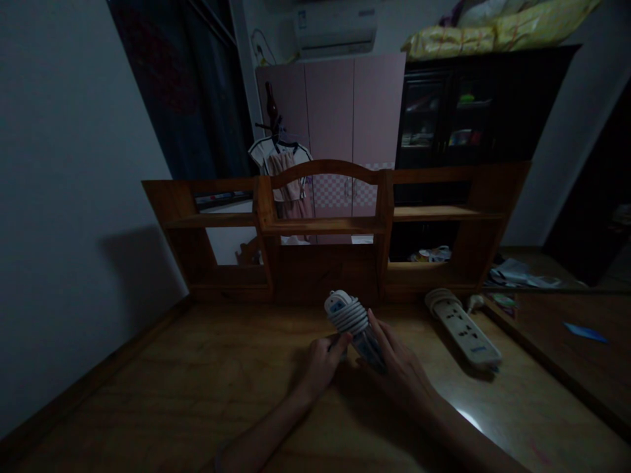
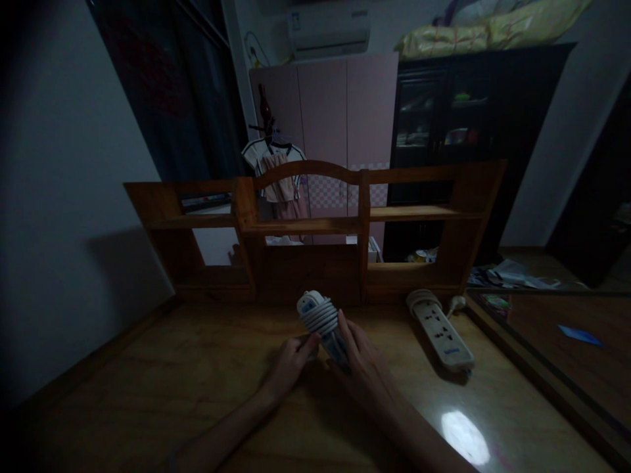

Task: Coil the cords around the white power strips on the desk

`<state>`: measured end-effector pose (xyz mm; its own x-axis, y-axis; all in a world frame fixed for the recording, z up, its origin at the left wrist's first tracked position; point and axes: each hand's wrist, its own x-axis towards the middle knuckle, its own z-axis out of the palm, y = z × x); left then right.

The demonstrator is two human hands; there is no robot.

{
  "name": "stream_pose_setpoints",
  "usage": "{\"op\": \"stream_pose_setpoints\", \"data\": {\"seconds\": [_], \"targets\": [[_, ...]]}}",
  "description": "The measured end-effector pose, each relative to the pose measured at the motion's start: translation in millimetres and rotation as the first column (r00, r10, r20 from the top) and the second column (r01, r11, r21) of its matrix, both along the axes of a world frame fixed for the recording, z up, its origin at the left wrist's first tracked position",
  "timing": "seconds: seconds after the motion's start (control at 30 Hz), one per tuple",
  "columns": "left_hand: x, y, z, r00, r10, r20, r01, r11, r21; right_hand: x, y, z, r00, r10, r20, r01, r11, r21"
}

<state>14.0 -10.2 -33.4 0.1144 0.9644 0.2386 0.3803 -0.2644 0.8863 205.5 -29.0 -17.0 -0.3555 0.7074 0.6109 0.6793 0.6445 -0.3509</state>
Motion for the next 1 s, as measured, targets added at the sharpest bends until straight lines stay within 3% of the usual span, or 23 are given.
{"op": "stream_pose_setpoints", "data": {"seconds": [0.43, 0.7, 1.0], "targets": [[1, -12, 11.7, 0.996, -0.043, -0.079, 0.043, 0.999, -0.006, 3, 1, -0.6, 0.996, -0.024, 0.082, 0.02, 0.998, 0.057], [2, -13, 17.0, 0.975, -0.186, 0.12, 0.189, 0.982, -0.012, 2, -3, 5.0, 0.998, -0.023, 0.066, 0.014, 0.991, 0.133], [4, -17, 19.8, 0.981, -0.044, -0.191, 0.07, 0.989, 0.128, -2, -2, 3.7, 0.998, -0.057, 0.013, 0.055, 0.992, 0.111]]}}
